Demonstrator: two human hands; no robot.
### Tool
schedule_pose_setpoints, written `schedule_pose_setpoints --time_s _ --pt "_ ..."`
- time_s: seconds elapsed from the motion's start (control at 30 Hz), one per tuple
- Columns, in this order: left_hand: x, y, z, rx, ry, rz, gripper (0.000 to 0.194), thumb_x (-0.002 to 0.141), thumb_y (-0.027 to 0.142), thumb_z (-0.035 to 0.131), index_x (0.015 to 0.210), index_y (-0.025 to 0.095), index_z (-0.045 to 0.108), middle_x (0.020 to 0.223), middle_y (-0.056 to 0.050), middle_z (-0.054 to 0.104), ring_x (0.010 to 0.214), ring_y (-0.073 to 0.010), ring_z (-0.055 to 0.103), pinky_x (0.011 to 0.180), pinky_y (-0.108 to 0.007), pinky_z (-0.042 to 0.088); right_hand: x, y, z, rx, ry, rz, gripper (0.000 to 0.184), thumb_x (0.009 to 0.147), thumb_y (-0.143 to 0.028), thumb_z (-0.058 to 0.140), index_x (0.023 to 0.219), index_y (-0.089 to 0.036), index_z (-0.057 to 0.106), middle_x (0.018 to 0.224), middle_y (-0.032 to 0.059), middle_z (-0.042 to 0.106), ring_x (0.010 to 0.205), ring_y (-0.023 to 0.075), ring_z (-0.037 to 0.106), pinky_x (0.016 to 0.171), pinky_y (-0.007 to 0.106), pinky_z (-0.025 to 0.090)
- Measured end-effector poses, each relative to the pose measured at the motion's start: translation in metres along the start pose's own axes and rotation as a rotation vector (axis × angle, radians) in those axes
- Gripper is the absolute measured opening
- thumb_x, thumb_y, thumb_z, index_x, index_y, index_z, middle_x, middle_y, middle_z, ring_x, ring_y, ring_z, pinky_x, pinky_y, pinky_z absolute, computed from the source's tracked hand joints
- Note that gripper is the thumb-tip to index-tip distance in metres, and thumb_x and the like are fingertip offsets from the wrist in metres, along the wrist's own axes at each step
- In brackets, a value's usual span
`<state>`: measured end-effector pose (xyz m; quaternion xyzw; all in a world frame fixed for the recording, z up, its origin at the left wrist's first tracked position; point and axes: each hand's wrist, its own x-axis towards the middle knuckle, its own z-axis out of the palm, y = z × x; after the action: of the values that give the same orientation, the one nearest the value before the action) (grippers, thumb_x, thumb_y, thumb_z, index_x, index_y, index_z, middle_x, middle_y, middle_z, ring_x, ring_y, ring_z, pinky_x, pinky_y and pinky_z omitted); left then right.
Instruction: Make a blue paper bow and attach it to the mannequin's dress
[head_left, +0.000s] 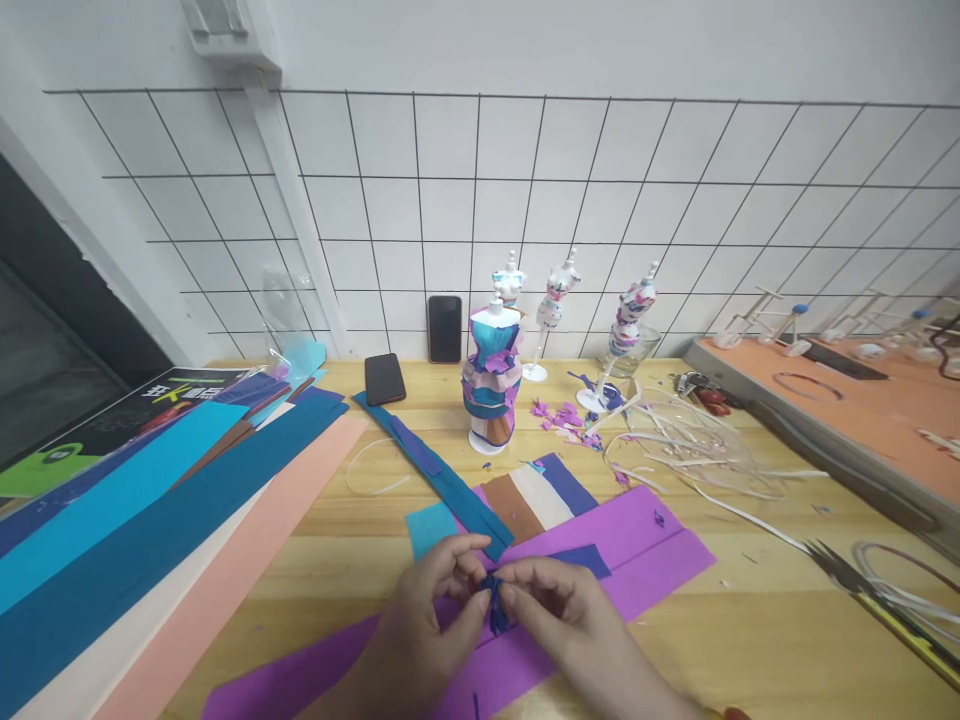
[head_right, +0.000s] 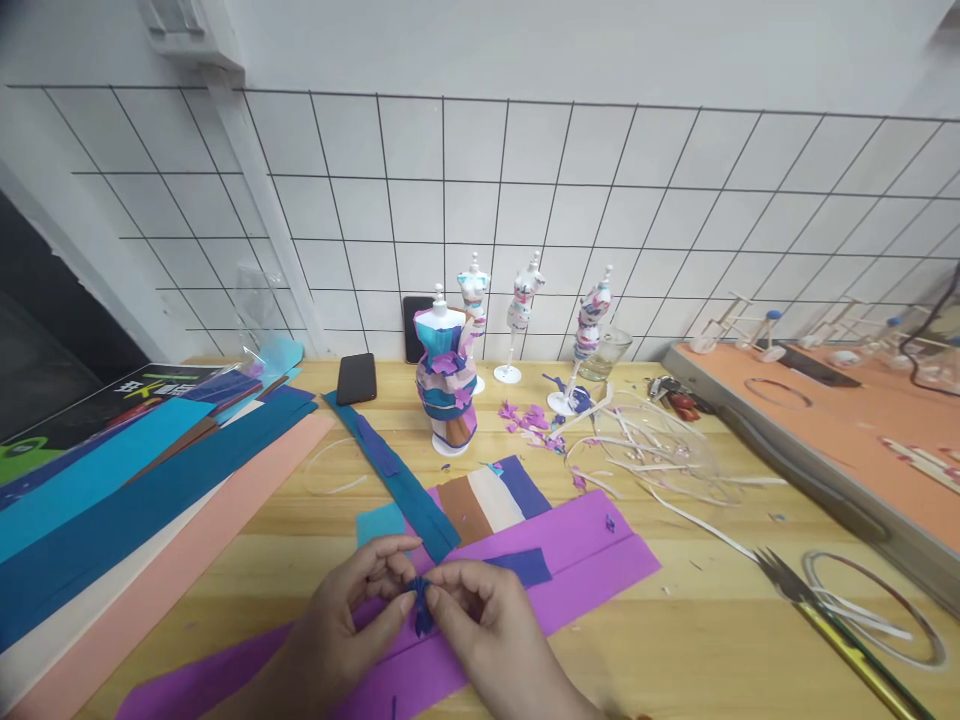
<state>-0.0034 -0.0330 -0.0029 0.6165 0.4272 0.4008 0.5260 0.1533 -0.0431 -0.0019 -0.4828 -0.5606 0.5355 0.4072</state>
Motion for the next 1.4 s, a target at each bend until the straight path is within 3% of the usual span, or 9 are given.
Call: schedule_pose_setpoints --time_s 0.2,0.4,0.53,0.63,0.8,1.07,1.4 --pt "0.005 0.001 0.002 -0.194 0.141 -0.042 0.030 0.068 0.016 0.060 0.097 0.019 0.058 0.073 0.001 0.055 0.067 -0.0128 0.057 0.064 -0.024 0.048 0.002 0.001 0.000 0.097 0.012 0.010 0.024 0.075 -0.038 0.062 0.070 -0.016 0.068 0.061 0.0018 0.063 0.058 0.0138 0.055 0.057 0.023 0.041" --pt "0.008 -0.005 -0.001 -0.292 0.088 -0.084 0.029 0.069 0.017 0.061 0.097 0.018 0.056 0.073 0.001 0.053 0.064 -0.0119 0.055 0.061 -0.024 0.047 0.002 -0.001 0.001 0.141 0.026 0.032 0.025 0.073 -0.040 0.064 0.078 -0.015 0.063 0.065 0.0030 0.065 0.063 0.0152 0.058 0.060 0.025 0.043" --pt "0.006 -0.005 -0.001 -0.250 0.018 -0.099 0.028 0.069 0.015 0.062 0.097 0.019 0.057 0.076 0.000 0.055 0.071 -0.0129 0.057 0.068 -0.025 0.047 0.001 -0.003 0.000 0.051 0.003 0.020 0.026 0.076 -0.041 0.060 0.069 -0.015 0.060 0.057 -0.0003 0.058 0.054 0.0116 0.050 0.052 0.022 0.038" --pt "0.005 -0.005 0.000 -0.267 0.020 -0.097 0.029 0.068 0.016 0.063 0.096 0.019 0.058 0.075 0.000 0.055 0.071 -0.0129 0.056 0.067 -0.025 0.046 0.000 -0.003 0.001 0.048 0.026 0.022 0.027 0.076 -0.041 0.059 0.066 -0.016 0.056 0.054 -0.0023 0.054 0.051 0.0109 0.049 0.049 0.021 0.035" --pt "0.009 -0.004 -0.002 -0.325 0.054 -0.103 0.032 0.066 0.017 0.064 0.097 0.018 0.056 0.072 0.001 0.055 0.065 -0.0117 0.055 0.062 -0.024 0.045 -0.001 -0.003 0.002 0.151 -0.012 0.022 0.026 0.076 -0.041 0.059 0.067 -0.018 0.052 0.058 -0.0005 0.059 0.059 0.0150 0.057 0.057 0.025 0.041" --pt "0.005 -0.003 0.000 -0.366 -0.039 -0.120 0.032 0.067 0.019 0.065 0.098 0.017 0.056 0.073 0.001 0.054 0.063 -0.0113 0.054 0.060 -0.026 0.045 -0.001 -0.010 0.002 0.171 -0.050 0.043 0.025 0.077 -0.039 0.059 0.070 -0.017 0.050 0.059 -0.0024 0.053 0.058 0.0117 0.050 0.054 0.021 0.037" --pt "0.012 -0.004 -0.007 -0.372 -0.021 -0.113 0.032 0.066 0.021 0.066 0.096 0.016 0.055 0.068 0.001 0.056 0.057 -0.0108 0.054 0.057 -0.025 0.044 -0.004 -0.007 0.001 0.234 -0.102 0.053 0.027 0.078 -0.042 0.057 0.072 -0.018 0.044 0.060 -0.0027 0.053 0.059 0.0128 0.053 0.059 0.025 0.037"
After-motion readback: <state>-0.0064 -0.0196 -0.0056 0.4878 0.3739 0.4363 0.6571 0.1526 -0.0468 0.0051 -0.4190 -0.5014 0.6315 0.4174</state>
